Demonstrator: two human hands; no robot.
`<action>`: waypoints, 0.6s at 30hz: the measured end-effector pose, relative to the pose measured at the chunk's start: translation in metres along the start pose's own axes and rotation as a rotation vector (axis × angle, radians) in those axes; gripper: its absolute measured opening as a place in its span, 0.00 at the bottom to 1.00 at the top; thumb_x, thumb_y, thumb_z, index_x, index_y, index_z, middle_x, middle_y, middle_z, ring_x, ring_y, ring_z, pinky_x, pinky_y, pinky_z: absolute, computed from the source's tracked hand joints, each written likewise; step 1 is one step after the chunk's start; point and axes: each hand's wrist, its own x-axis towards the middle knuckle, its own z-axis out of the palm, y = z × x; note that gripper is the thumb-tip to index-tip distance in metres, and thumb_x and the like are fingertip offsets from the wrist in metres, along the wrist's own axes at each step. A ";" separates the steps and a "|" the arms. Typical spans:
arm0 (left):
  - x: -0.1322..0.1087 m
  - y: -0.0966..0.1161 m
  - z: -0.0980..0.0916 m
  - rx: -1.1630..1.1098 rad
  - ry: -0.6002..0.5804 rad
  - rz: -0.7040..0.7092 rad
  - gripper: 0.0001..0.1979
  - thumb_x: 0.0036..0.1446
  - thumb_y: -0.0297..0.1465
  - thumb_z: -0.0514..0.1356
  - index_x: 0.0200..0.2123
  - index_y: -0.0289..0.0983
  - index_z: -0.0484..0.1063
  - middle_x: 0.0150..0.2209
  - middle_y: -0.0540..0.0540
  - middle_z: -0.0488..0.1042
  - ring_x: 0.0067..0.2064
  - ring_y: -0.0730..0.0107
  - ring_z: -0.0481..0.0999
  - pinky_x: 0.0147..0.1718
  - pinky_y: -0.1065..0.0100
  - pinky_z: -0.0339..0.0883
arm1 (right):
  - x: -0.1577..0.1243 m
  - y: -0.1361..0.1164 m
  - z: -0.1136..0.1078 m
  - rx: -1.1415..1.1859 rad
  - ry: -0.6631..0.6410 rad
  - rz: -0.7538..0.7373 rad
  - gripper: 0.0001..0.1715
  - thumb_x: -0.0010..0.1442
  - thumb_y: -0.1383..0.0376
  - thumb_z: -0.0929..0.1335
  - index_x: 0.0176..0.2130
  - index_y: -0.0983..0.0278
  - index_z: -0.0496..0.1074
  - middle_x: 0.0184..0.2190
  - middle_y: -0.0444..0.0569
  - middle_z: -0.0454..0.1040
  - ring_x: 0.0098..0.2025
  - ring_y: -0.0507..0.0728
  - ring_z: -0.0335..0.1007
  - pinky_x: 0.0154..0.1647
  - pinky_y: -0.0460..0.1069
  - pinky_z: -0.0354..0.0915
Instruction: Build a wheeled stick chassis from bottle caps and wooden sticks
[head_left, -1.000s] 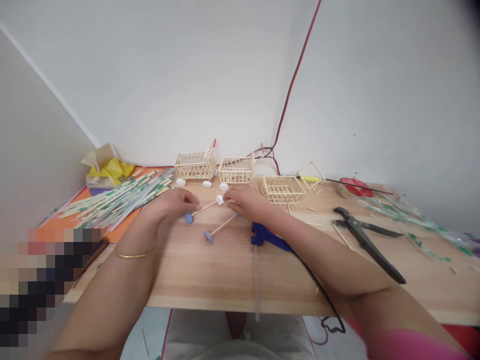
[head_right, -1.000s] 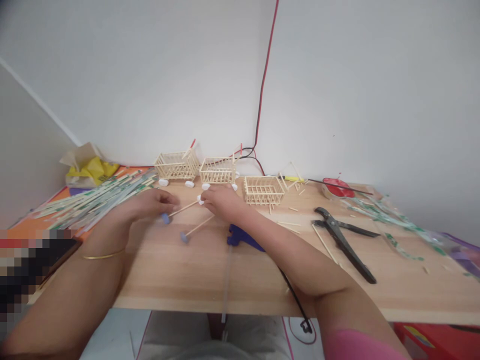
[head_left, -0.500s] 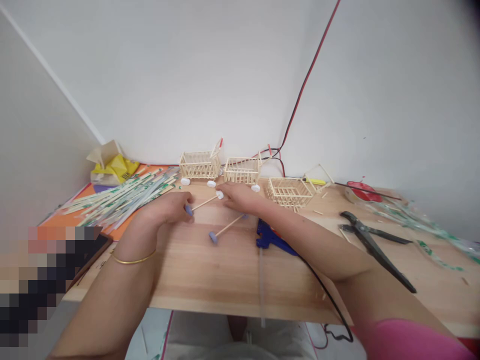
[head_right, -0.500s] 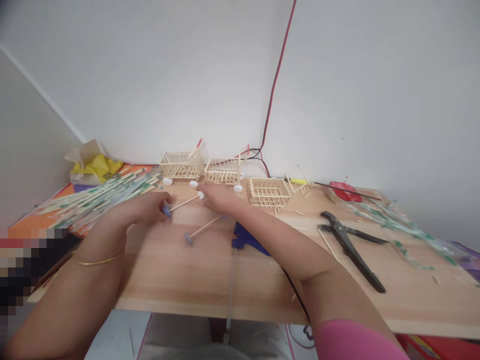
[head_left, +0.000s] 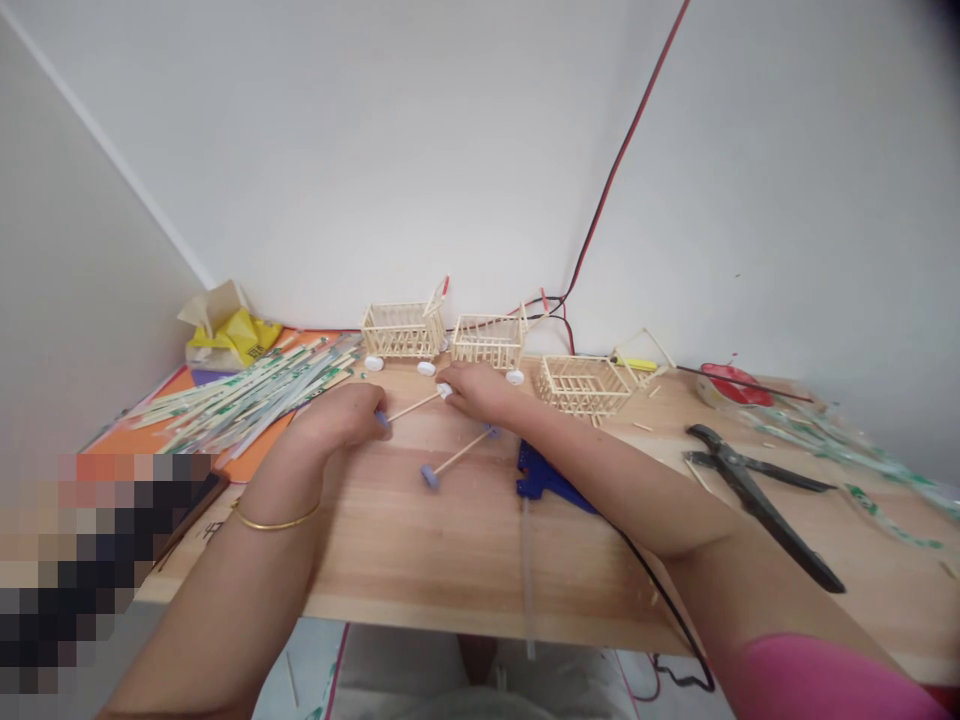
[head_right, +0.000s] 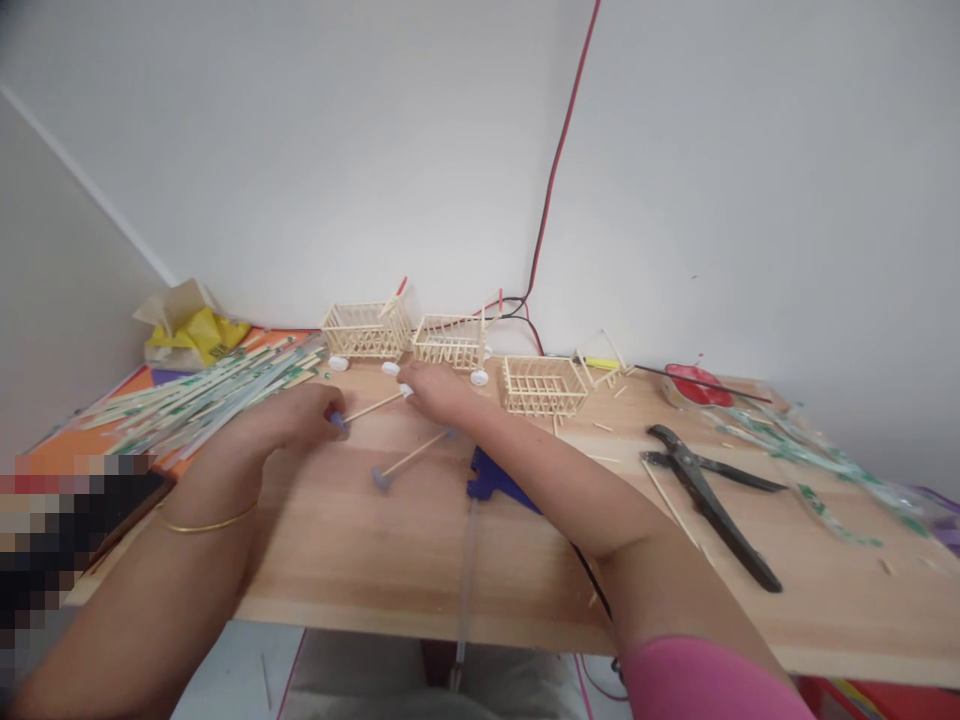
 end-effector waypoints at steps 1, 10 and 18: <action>0.000 0.000 0.000 0.000 -0.005 0.000 0.12 0.42 0.36 0.57 0.32 0.39 0.72 0.34 0.45 0.76 0.33 0.62 0.74 0.26 0.68 0.58 | 0.000 0.000 0.000 0.000 0.001 0.003 0.18 0.56 0.70 0.64 0.48 0.67 0.68 0.46 0.55 0.73 0.47 0.60 0.68 0.46 0.52 0.60; 0.003 -0.004 0.002 -0.019 -0.025 0.000 0.19 0.40 0.39 0.61 0.38 0.39 0.72 0.40 0.43 0.76 0.39 0.59 0.74 0.31 0.67 0.62 | -0.002 -0.001 -0.002 0.004 0.013 0.028 0.20 0.55 0.69 0.66 0.49 0.66 0.68 0.46 0.55 0.74 0.46 0.61 0.69 0.45 0.52 0.61; -0.001 0.013 -0.002 -0.068 0.139 0.013 0.20 0.52 0.48 0.53 0.30 0.37 0.72 0.31 0.43 0.76 0.32 0.62 0.73 0.27 0.67 0.55 | -0.003 -0.004 -0.005 -0.001 0.015 0.045 0.23 0.55 0.69 0.66 0.51 0.65 0.67 0.45 0.55 0.75 0.45 0.60 0.70 0.44 0.51 0.62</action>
